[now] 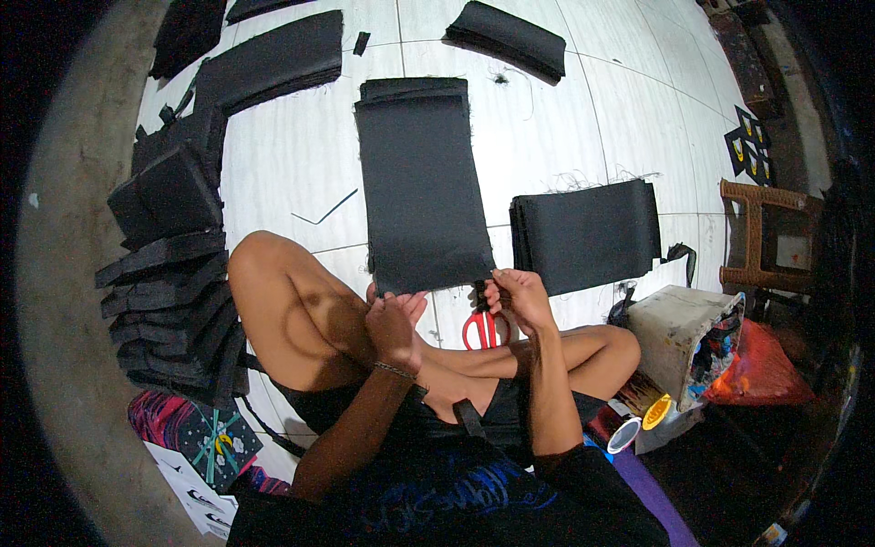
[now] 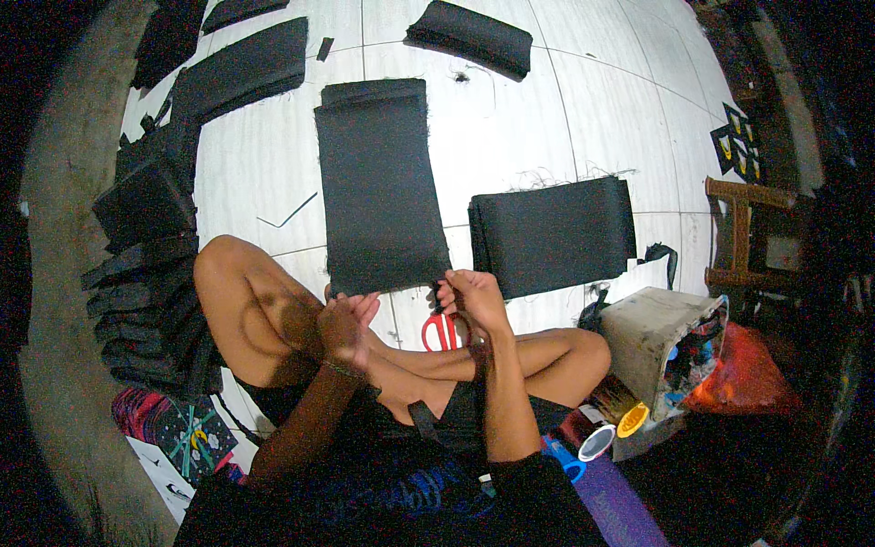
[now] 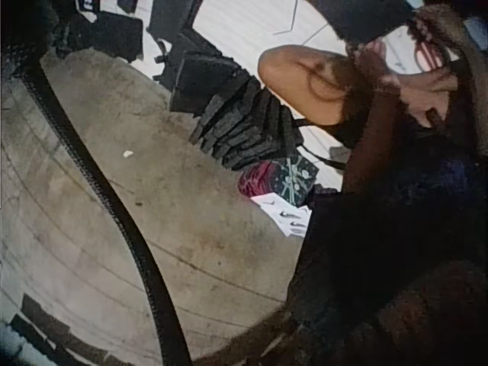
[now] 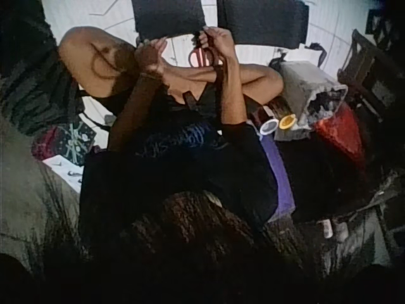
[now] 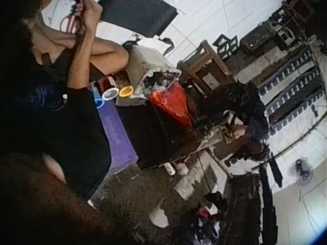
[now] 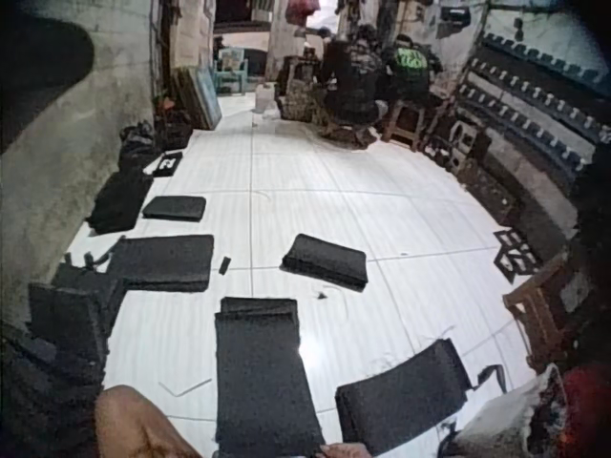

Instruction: The person sits on the floor and uses red-handled scissors to trim the edges of black fabric pieces. They pick up a piece, cut along the sides to remove loose threads, and place the trimmed fabric onto a stack.

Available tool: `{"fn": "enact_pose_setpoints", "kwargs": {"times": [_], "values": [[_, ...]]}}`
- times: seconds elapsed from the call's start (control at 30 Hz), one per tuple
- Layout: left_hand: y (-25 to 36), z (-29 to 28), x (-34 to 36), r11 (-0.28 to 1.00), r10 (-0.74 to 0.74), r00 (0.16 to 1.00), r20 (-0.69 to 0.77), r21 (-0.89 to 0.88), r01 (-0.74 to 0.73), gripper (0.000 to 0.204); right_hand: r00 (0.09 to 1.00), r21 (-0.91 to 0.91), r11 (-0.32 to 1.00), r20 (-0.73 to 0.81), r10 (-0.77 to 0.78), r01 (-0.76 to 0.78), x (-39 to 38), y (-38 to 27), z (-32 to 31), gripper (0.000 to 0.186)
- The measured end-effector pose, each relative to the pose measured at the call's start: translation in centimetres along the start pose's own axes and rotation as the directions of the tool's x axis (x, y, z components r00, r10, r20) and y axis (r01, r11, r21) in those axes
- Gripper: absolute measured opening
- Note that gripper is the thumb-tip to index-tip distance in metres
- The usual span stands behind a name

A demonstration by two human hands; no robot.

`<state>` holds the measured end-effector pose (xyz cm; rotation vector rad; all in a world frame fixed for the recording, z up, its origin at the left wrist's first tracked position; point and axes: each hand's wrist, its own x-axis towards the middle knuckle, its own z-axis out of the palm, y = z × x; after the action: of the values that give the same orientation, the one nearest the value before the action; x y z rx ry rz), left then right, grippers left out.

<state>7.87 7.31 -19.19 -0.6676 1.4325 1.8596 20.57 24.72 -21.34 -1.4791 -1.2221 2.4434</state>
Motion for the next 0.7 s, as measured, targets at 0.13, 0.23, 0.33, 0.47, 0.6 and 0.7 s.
{"fn": "enact_pose_setpoints", "kwargs": {"times": [0.13, 0.23, 0.33, 0.47, 0.6, 0.7], "values": [[0.5, 0.2, -0.4, 0.999, -0.035, 0.999, 0.006, -0.007, 0.035, 0.038, 0.997, 0.068, 0.997, -0.061, 0.037, -0.032, 0.0, -0.2, 0.4, 0.024], [0.3, 0.2, -0.2, 0.999, -0.036, 0.999, -0.006, -0.004, 0.036, 0.038, 0.998, -0.066, 0.998, -0.051, -0.021, 0.018, 0.5, 0.3, 0.6, 0.024], [-0.4, -0.4, 0.4, 1.000, -0.019, 1.000, 0.008, 0.004, 0.019, 0.038, 0.997, -0.053, 0.997, -0.057, -0.053, 0.050, 0.7, 0.8, 0.6, 0.024], [-0.5, -0.3, 0.3, 0.999, -0.011, 1.000, -0.001, -0.030, 0.011, 0.037, 0.997, -0.067, 0.997, -0.051, -0.050, 0.046, 0.8, 1.1, 0.4, 0.026], [-1.0, -1.0, 0.7, 0.989, -0.013, 1.000, 0.001, -0.150, 0.013, 0.038, 0.996, -0.082, 0.995, -0.065, -0.054, 0.049, 0.6, 1.3, 0.4, 0.027], [-2.4, -1.9, 1.9, 0.993, -0.008, 1.000, 0.000, -0.115, 0.008, 0.038, 0.997, -0.093, 0.995, -0.058, -0.048, 0.043, 0.7, 1.3, 0.5, 0.027]]}}
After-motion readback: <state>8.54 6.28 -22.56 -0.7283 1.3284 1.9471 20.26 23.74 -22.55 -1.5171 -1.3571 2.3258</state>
